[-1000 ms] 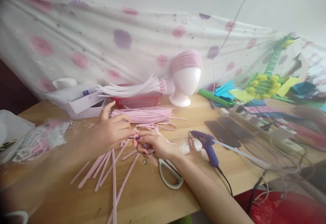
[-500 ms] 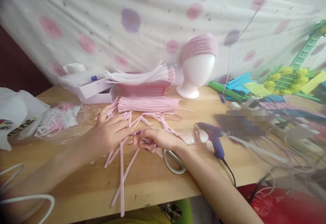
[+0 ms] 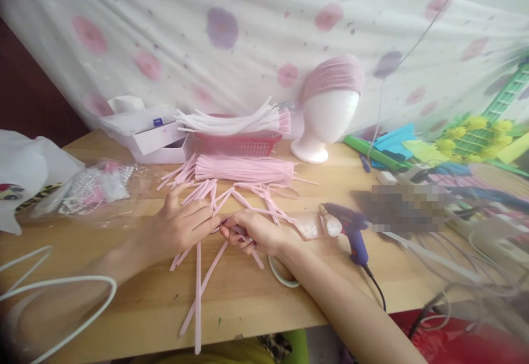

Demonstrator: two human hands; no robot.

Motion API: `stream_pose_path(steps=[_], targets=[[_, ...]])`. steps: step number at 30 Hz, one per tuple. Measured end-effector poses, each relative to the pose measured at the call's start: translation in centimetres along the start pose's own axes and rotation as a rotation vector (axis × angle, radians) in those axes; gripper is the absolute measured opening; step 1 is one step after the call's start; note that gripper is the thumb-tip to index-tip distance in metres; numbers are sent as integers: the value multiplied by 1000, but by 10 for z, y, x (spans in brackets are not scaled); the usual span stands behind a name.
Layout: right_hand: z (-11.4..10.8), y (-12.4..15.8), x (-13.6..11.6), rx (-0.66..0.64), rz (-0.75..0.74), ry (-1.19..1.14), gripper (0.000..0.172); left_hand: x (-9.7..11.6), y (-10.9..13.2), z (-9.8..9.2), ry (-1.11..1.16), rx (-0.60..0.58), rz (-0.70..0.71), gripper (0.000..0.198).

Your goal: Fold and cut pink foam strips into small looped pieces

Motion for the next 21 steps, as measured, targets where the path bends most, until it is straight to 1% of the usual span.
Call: stream_pose_path(steps=[2,5,8,11,17,21], targets=[[2,-2,5,-61,48,-97,8,0,2,3,39,22,5,25],[2,-6,11,-99,58,-158,10,3,3,10,37,48,27,24],[3,-9,14,-129,69,-196,15,8,2,15,-105,103,76,23],[4,-9,13,-162,80,-252,17,13,0,13,-207,171,104,22],[4,-7,8,-202,78,-320,19,11,-1,8,-215,162,69,22],[4,-8,9,-186,56,-289,15,8,3,10,-182,187,87,22]])
Point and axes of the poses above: each hand's wrist, its own y-axis away from the middle knuckle, its own z-axis out of the palm, x = y × z, the point moved 6 cm from there along -y, towards the middle knuckle, and after that the axes turned 14 degrees about y, right-handed, at the moved point
